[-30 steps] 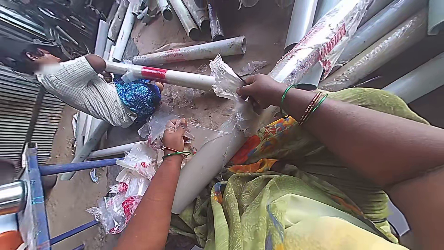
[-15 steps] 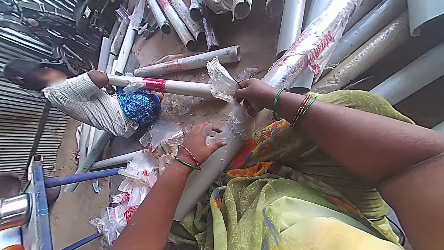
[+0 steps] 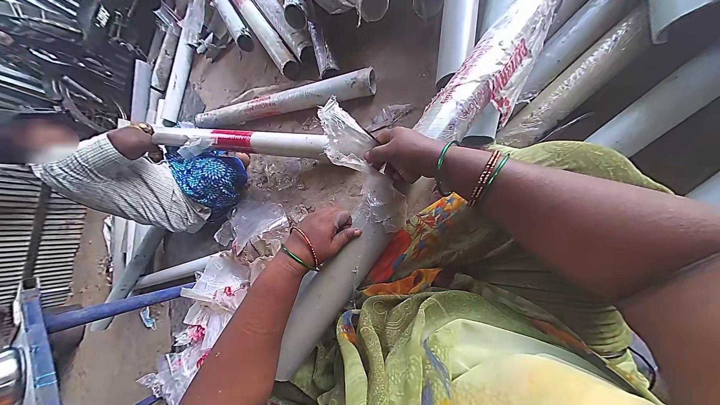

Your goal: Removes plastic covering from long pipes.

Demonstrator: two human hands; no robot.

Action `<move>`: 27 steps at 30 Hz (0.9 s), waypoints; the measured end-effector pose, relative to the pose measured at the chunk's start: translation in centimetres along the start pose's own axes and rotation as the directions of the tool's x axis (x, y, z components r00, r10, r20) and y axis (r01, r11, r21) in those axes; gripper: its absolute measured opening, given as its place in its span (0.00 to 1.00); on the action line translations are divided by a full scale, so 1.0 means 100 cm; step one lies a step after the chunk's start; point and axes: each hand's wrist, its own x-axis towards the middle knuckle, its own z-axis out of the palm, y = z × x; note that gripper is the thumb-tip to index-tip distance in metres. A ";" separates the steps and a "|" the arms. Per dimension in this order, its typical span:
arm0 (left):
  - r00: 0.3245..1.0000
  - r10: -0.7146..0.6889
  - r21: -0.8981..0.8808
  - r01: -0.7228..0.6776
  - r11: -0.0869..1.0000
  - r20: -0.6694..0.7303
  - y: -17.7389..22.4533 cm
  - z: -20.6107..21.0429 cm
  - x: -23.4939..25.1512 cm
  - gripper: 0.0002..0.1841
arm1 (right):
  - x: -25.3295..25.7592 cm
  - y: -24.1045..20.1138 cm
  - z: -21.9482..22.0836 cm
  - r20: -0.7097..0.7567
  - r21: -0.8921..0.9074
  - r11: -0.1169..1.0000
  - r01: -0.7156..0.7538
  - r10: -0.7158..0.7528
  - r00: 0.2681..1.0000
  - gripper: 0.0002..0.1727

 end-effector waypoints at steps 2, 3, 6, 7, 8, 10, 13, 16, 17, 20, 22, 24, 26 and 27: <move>0.994 -0.040 -0.012 0.039 0.999 -0.098 -0.003 0.006 -0.002 0.15 | 0.000 0.000 0.000 -0.006 -0.005 1.000 -0.011 0.011 1.000 0.11; 0.990 -0.056 -0.013 0.055 0.998 -0.128 -0.005 0.009 -0.003 0.15 | 0.000 0.000 0.000 -0.010 -0.007 1.000 -0.017 0.017 1.000 0.11; 0.975 -0.071 -0.020 0.068 0.997 -0.209 -0.015 0.014 -0.004 0.16 | 0.004 0.001 0.002 -0.012 0.007 1.000 -0.023 0.023 1.000 0.11; 0.971 -0.085 -0.027 0.081 0.996 -0.222 -0.019 0.013 -0.004 0.16 | 0.005 0.001 0.002 -0.015 0.011 1.000 -0.017 0.017 1.000 0.11; 0.969 -0.113 -0.042 0.107 0.993 -0.219 -0.023 0.013 -0.003 0.16 | 0.005 0.001 0.002 -0.021 0.009 1.000 -0.013 0.013 1.000 0.11; 0.961 -0.178 -0.062 0.169 0.984 -0.213 -0.026 0.008 -0.003 0.16 | 0.005 0.001 0.002 -0.040 0.003 1.000 -0.009 0.010 0.999 0.10; 0.931 -0.298 -0.064 0.291 0.955 -0.209 -0.031 0.002 -0.001 0.17 | 0.005 0.002 0.001 -0.051 0.017 1.000 -0.005 0.006 0.999 0.10; 0.900 -0.375 -0.061 0.371 0.926 -0.220 -0.039 0.000 0.002 0.19 | 0.005 0.003 0.001 -0.058 0.045 0.999 -0.006 0.009 0.998 0.09; 0.893 -0.393 -0.063 0.389 0.919 -0.221 -0.042 -0.001 0.003 0.19 | 0.004 0.003 0.001 -0.058 0.053 0.999 -0.005 0.008 0.998 0.09; 0.864 -0.468 -0.066 0.464 0.883 -0.184 -0.047 0.001 0.009 0.20 | 0.005 0.005 -0.001 -0.053 0.065 0.998 0.004 -0.001 0.999 0.09; 0.847 -0.505 -0.076 0.500 0.863 -0.165 -0.050 0.004 0.010 0.21 | 0.005 0.005 -0.001 -0.049 0.058 0.998 0.008 -0.005 0.999 0.10; 0.838 -0.511 -0.123 0.496 0.860 -0.192 -0.052 0.005 0.008 0.21 | 0.005 0.005 -0.002 -0.045 0.048 0.999 0.002 0.000 0.999 0.11; 0.828 -0.487 -0.237 0.432 0.870 -0.278 -0.049 0.007 0.003 0.18 | 0.004 0.005 -0.004 -0.041 0.059 0.998 -0.001 0.003 0.999 0.12; 0.819 -0.479 -0.293 0.396 0.871 -0.318 -0.046 0.008 0.001 0.17 | 0.003 0.005 -0.004 -0.042 0.064 0.998 -0.002 0.005 0.999 0.11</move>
